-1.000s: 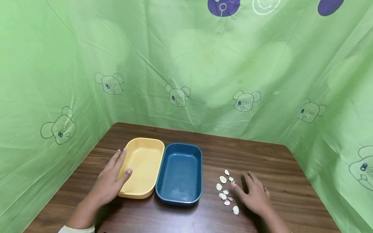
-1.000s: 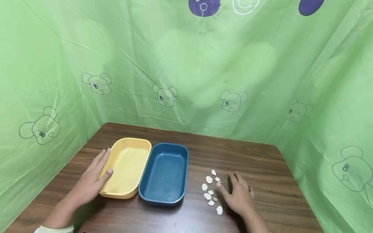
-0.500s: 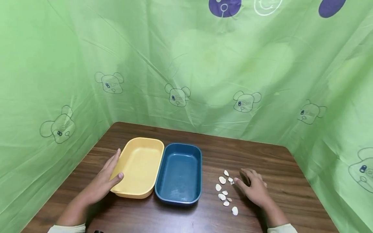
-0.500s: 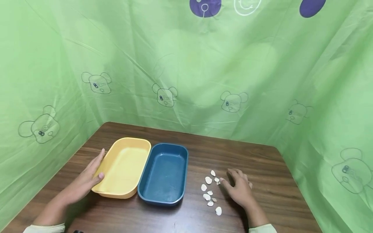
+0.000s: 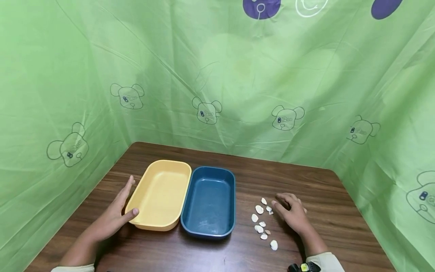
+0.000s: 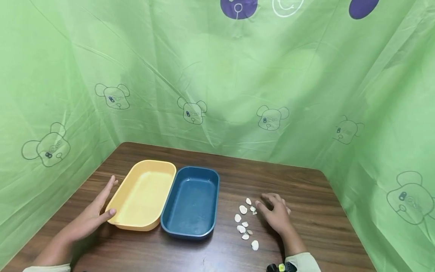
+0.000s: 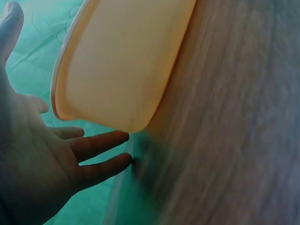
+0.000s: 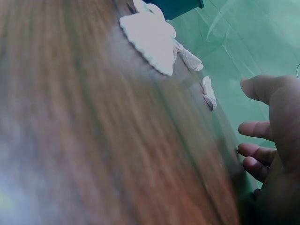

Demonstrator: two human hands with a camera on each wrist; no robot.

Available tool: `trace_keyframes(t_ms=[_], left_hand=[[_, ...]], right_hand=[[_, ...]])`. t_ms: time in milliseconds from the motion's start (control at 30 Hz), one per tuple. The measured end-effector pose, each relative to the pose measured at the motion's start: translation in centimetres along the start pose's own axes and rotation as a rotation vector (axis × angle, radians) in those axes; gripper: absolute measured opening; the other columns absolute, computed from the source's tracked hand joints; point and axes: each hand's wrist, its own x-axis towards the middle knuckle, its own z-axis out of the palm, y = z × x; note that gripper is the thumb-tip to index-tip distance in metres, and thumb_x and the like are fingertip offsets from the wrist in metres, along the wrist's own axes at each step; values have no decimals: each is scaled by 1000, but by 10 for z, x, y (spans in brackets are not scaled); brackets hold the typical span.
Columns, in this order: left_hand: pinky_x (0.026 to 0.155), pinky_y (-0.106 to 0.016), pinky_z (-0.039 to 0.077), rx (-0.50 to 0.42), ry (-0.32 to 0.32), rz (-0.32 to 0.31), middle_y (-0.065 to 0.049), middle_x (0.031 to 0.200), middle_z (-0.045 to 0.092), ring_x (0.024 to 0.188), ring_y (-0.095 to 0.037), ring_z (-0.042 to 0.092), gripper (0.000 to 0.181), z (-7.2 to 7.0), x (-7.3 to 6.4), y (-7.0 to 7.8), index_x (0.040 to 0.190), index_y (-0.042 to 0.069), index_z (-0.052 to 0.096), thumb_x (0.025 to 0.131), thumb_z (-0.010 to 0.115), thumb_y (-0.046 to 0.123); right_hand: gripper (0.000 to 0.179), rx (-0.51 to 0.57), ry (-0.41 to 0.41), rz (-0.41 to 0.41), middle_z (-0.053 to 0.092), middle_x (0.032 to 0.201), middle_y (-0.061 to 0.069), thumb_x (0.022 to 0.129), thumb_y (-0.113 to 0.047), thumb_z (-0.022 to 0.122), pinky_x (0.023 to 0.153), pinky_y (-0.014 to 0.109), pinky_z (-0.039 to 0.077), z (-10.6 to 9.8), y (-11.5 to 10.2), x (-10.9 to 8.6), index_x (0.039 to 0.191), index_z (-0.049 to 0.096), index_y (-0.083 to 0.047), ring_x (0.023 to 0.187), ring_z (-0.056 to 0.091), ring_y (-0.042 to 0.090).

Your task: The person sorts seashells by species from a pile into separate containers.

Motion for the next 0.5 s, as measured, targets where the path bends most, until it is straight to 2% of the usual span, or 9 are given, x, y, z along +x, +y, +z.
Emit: trace_keyframes(t_ms=[100,167,233,300,333,400,500], left_hand=[[121,-83,0,-29,-2,17,-28,181,8,161,4,1,102,-2,-4,-5,177,33,-7,107,65,16],[122,-82,0,-46,-12,23,-19,183,11,157,13,4,101,-3,-7,-7,177,32,-7,107,65,18],[130,-67,0,-56,-27,26,-4,184,14,156,14,5,100,-3,-10,-9,177,31,-8,108,64,21],[135,-40,4,-47,-43,35,14,182,15,155,16,7,100,-4,-12,-11,177,30,-8,109,65,24],[133,-26,6,-43,-50,41,21,180,16,155,17,7,101,-5,-13,-12,177,29,-9,108,66,25],[118,-3,8,-39,-65,53,32,176,16,154,20,8,104,-5,-15,-14,177,26,-9,107,68,25],[110,4,15,-56,-80,56,31,176,16,153,24,12,109,-7,-16,-17,177,25,-9,105,74,26]], right_hand=[[47,14,25,-20,67,139,20,102,-33,77,99,52,32,2,1,2,139,73,-4,128,59,40],[44,32,27,-31,68,135,19,102,-31,78,99,49,36,3,1,3,137,74,-5,124,62,38],[44,44,24,-30,69,133,17,102,-32,79,99,48,33,5,2,5,137,75,-7,122,64,37],[43,43,22,-27,72,130,14,101,-34,79,100,47,30,7,1,8,136,76,-9,120,65,35],[42,42,22,-27,73,127,12,101,-34,80,99,47,29,8,1,9,135,77,-10,119,65,34],[40,35,29,-30,75,119,9,99,-34,82,94,46,24,10,0,11,131,79,-11,114,66,30],[35,34,41,-41,74,106,5,95,-31,85,91,46,22,12,-2,13,125,82,-13,107,64,26]])
